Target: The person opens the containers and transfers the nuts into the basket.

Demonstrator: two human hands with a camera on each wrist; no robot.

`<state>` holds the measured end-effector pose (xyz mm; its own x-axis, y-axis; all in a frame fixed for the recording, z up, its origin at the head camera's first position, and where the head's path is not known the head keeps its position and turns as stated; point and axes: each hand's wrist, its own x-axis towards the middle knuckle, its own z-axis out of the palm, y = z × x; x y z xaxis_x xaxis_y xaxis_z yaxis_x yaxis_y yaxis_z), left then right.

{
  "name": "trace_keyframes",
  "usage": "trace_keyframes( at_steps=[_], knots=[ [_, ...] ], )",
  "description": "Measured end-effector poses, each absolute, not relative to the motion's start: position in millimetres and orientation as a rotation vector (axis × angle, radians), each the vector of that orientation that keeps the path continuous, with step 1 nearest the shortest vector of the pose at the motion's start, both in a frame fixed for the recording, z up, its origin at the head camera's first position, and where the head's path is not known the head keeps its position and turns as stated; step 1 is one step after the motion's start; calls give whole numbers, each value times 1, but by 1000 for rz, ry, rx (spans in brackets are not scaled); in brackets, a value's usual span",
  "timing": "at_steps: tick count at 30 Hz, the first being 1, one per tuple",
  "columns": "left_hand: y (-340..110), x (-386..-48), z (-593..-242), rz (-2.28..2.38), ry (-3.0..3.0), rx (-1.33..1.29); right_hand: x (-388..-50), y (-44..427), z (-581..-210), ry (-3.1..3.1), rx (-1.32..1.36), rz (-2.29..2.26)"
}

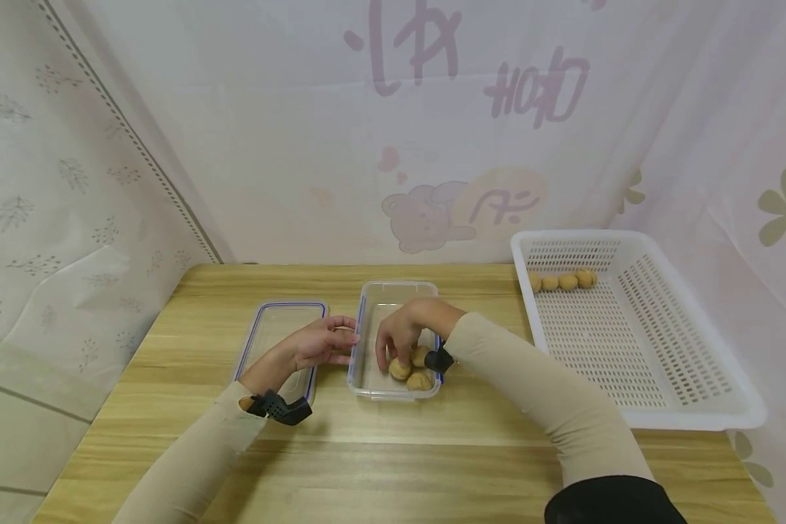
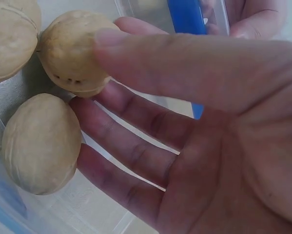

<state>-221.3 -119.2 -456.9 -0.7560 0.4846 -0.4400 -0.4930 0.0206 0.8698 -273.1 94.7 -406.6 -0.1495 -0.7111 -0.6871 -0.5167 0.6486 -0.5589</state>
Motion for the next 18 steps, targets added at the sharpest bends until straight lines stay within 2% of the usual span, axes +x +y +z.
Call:
trace_keyframes(
  at_steps=[18],
  knots=[
    [-119, -220, -456, 1809, 1627, -12, -264, 93, -410, 1904, -980, -158]
  ],
)
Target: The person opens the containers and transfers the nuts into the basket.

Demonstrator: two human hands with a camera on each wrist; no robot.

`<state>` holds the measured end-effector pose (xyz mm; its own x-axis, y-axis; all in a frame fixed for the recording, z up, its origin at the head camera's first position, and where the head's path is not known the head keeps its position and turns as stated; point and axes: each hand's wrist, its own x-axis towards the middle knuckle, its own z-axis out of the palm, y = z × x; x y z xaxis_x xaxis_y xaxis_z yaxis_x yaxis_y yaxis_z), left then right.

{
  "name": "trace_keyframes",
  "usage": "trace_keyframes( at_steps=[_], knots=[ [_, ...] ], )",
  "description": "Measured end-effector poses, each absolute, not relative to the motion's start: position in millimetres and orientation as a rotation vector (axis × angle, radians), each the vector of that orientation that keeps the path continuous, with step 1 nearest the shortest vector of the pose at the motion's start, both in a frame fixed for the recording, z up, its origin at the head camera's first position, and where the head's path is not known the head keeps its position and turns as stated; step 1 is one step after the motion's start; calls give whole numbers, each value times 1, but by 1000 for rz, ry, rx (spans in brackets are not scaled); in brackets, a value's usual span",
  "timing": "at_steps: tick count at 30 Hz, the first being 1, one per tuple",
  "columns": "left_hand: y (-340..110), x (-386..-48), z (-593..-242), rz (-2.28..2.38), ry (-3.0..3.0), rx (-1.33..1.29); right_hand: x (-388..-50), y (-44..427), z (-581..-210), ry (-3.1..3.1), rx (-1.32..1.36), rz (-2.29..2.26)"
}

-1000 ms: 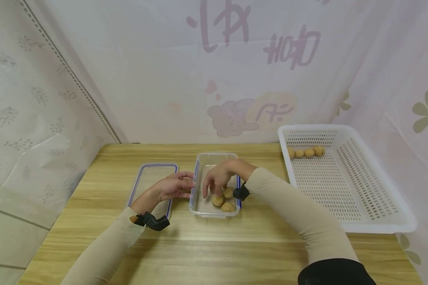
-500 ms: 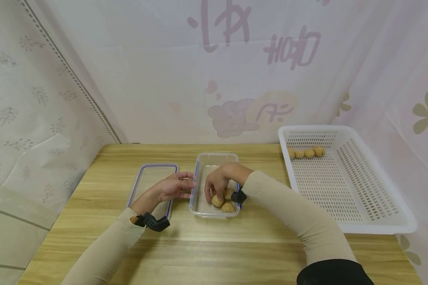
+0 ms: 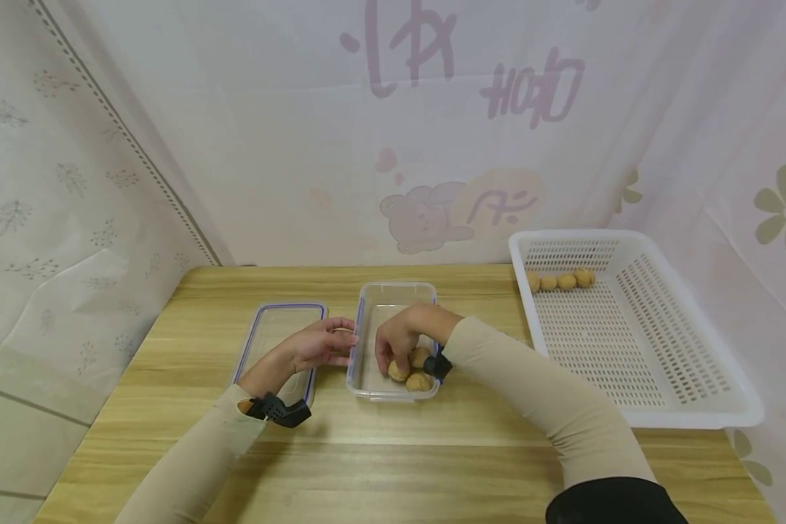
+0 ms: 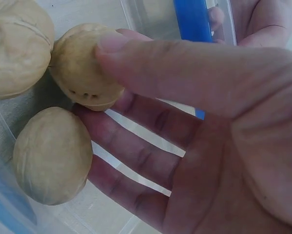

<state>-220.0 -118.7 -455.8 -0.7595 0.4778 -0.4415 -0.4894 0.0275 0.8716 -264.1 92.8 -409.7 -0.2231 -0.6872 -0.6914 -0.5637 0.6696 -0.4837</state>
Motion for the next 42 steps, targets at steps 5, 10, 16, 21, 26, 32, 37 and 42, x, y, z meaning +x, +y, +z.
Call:
trace_keyframes(
  at_steps=[5, 10, 16, 21, 26, 32, 37, 42],
  knots=[
    [-119, -219, -456, 1815, 1620, -8, -264, 96, -409, 1912, -1002, -207],
    [-118, -219, -457, 1817, 1618, -3, -265, 101, -407, 1902, -1031, -309],
    [-120, -219, -458, 1810, 1626, -12, -266, 107, -405, 1941, -1100, -409],
    [-119, -219, -457, 1811, 1631, -9, -265, 116, -400, 2029, -1175, -476],
    [-118, -220, -456, 1816, 1629, -21, -265, 127, -396, 2064, -1190, -607],
    [-117, -219, -458, 1816, 1650, -40, -266, 140, -393, 2095, -1160, -800],
    [-115, -219, -458, 1823, 1671, -63, -265, 150, -391, 2113, -1094, -931],
    [-114, -217, -458, 1827, 1701, -61, -264, 161, -387, 2142, -1097, -998]
  ],
)
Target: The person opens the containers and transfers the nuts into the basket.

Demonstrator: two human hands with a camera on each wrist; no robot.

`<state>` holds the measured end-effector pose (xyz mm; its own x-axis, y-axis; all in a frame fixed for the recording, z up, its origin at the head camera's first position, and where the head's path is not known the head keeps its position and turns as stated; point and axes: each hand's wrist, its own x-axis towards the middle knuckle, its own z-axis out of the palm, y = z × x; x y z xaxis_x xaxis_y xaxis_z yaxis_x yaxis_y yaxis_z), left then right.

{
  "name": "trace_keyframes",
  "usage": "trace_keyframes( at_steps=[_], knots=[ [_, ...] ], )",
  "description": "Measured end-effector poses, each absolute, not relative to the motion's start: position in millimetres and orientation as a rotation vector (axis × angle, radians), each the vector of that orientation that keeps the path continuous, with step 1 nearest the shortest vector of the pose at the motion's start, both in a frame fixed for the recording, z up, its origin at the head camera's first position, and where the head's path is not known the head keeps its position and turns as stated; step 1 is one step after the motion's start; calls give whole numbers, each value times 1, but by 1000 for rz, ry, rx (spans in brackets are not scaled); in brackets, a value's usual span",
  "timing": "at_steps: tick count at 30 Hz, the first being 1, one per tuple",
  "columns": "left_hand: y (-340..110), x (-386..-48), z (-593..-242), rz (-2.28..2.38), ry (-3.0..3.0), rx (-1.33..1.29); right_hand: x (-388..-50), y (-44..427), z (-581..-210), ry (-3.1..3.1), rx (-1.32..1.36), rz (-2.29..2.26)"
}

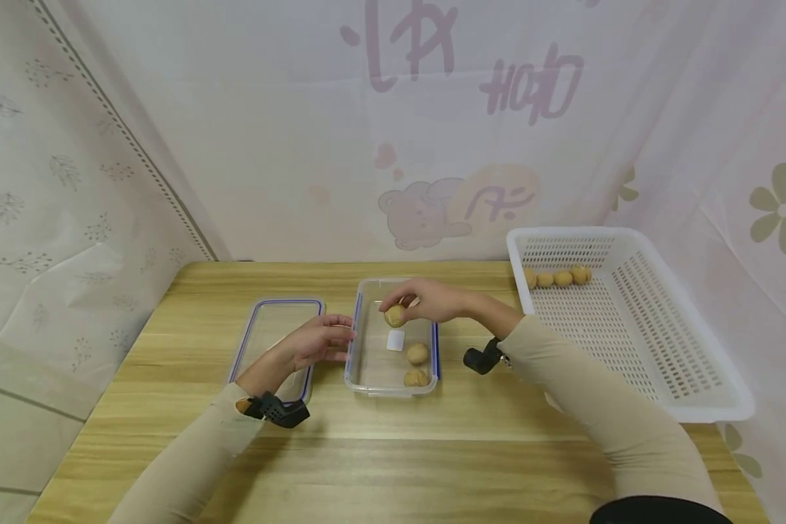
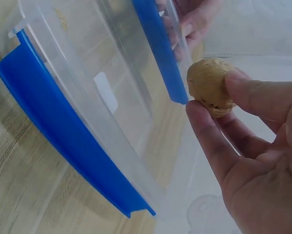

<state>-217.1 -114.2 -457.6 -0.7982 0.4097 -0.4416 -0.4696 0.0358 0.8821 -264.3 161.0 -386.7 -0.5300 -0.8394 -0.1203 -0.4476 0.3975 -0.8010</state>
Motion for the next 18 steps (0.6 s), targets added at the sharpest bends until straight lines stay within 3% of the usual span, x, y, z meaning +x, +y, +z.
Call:
trace_keyframes(
  at_steps=[18],
  knots=[
    [-115, -218, -460, 1832, 1709, -67, -258, 232, -364, 2261, -844, -1183]
  ],
)
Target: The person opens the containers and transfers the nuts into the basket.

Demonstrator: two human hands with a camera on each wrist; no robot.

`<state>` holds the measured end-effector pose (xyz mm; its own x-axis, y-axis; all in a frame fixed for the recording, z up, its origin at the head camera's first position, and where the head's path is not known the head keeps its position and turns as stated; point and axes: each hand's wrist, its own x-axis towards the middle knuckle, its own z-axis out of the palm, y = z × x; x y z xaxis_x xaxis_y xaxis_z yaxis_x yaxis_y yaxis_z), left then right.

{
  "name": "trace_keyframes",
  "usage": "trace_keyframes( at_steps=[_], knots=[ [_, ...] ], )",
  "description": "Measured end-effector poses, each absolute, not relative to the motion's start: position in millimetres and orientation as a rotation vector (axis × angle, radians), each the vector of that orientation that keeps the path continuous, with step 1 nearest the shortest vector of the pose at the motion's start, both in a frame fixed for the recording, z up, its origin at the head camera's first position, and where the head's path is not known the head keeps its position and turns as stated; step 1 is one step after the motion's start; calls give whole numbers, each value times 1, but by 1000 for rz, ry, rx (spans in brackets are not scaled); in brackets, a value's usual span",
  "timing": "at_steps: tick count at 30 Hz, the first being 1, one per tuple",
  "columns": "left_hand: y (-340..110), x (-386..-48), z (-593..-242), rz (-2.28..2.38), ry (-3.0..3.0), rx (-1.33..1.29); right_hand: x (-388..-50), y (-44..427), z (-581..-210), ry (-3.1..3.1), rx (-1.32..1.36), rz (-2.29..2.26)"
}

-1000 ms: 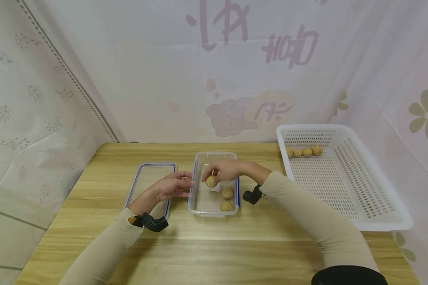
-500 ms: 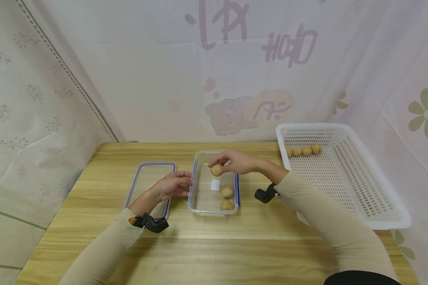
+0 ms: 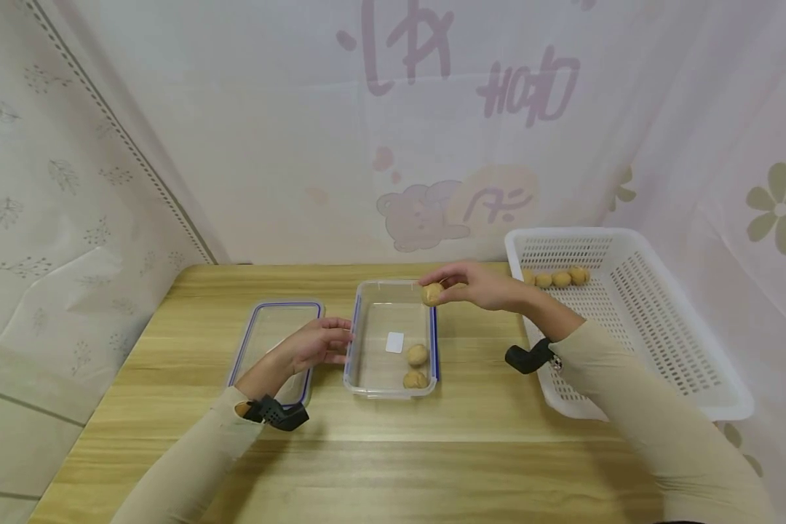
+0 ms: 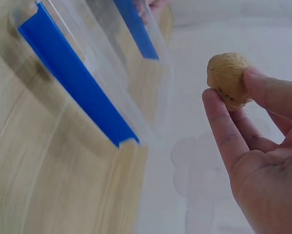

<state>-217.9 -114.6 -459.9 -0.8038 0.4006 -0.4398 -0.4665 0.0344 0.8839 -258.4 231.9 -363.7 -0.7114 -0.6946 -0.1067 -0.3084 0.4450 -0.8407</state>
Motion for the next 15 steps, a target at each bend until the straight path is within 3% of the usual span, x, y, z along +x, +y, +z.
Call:
trace_keyframes(
  at_steps=[15],
  knots=[
    [-118, -218, -459, 1823, 1667, -5, -253, 302, -351, 2361, -672, -1259]
  ],
)
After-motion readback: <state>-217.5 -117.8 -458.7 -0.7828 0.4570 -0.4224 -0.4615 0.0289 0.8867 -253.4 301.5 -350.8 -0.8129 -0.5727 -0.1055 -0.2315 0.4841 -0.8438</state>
